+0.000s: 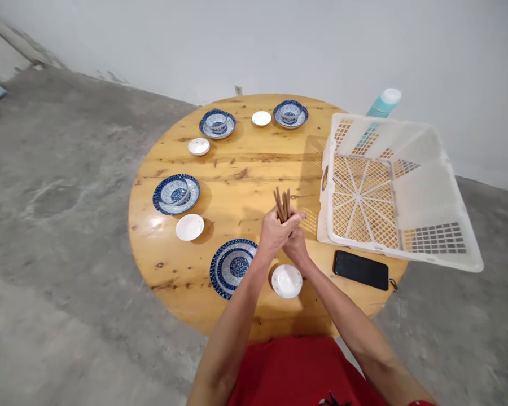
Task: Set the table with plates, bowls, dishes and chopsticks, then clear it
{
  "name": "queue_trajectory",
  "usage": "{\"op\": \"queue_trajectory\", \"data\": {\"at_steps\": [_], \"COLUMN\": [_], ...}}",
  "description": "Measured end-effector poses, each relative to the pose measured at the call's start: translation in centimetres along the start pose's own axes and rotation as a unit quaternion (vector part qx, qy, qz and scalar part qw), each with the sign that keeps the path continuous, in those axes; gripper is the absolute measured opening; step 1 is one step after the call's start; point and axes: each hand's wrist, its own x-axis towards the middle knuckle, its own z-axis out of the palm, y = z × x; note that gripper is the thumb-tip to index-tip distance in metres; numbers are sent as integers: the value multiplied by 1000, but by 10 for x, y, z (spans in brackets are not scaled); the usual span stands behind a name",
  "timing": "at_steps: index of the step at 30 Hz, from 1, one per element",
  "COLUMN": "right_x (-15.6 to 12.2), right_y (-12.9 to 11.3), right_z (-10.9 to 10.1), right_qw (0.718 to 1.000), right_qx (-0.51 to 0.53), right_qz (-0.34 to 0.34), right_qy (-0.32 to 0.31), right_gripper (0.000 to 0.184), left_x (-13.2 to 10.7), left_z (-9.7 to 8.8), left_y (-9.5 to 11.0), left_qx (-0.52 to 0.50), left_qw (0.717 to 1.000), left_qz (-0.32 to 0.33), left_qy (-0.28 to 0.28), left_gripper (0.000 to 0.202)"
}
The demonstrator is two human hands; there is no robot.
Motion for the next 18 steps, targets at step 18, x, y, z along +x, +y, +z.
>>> {"op": "queue_trajectory", "data": {"at_steps": [18], "right_x": [-84], "right_y": [20], "right_z": [32], "right_qw": [983], "right_qx": [29], "right_qz": [170], "right_qy": [-59], "right_gripper": [47], "left_x": [-158], "left_z": [-61], "left_y": [-56], "left_qx": [-199], "left_qw": [933], "left_qz": [-277], "left_qy": [-117], "left_gripper": [46]}}
